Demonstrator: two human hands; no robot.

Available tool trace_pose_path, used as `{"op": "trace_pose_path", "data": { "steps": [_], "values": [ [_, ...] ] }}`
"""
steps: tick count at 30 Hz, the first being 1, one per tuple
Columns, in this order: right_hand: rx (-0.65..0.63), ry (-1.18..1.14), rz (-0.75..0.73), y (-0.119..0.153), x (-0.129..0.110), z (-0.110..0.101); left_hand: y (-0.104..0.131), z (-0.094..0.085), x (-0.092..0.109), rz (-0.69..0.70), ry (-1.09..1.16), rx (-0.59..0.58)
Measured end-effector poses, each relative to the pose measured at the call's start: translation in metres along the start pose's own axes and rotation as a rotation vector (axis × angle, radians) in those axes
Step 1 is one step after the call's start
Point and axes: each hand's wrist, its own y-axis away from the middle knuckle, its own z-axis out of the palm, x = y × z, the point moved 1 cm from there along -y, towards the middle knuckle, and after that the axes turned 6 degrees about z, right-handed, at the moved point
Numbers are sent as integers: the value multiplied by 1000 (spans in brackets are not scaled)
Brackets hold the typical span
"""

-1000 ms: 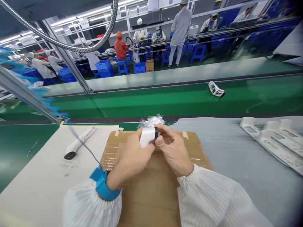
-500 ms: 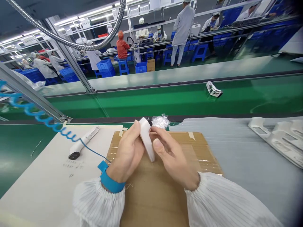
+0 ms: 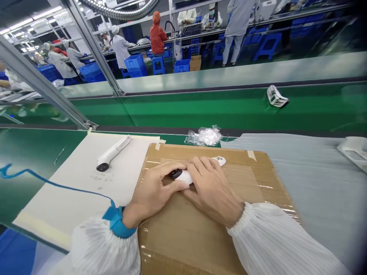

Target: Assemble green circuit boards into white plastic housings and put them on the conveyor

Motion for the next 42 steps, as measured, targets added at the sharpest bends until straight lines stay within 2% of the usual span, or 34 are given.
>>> {"op": "trace_pose_path", "data": {
  "steps": [2, 8, 13, 21, 27, 33, 37, 42],
  "values": [
    [21, 57, -3, -1, -3, 1, -1, -1, 2, 48, -148, -10],
    [33, 160, -31, -5, -7, 4, -4, 1, 1, 58, -308, -21],
    [23, 167, -17, -6, -8, 5, -2, 4, 3, 54, -365, -14],
    [59, 123, -24, -6, -5, 4, -1, 3, -1, 84, -332, -3],
    [97, 156, -50, -10, -3, 4, 5, 2, 1, 120, -551, 52],
    [50, 206, 19, -13, -11, 6, 5, 2, -2, 290, -721, 81],
    [11, 277, -3, -15, -16, 5, 6, 5, -2, 444, -772, 108],
    [23, 288, -22, -14, -15, 5, 8, 9, 2, 476, -732, 114]
  ]
}}
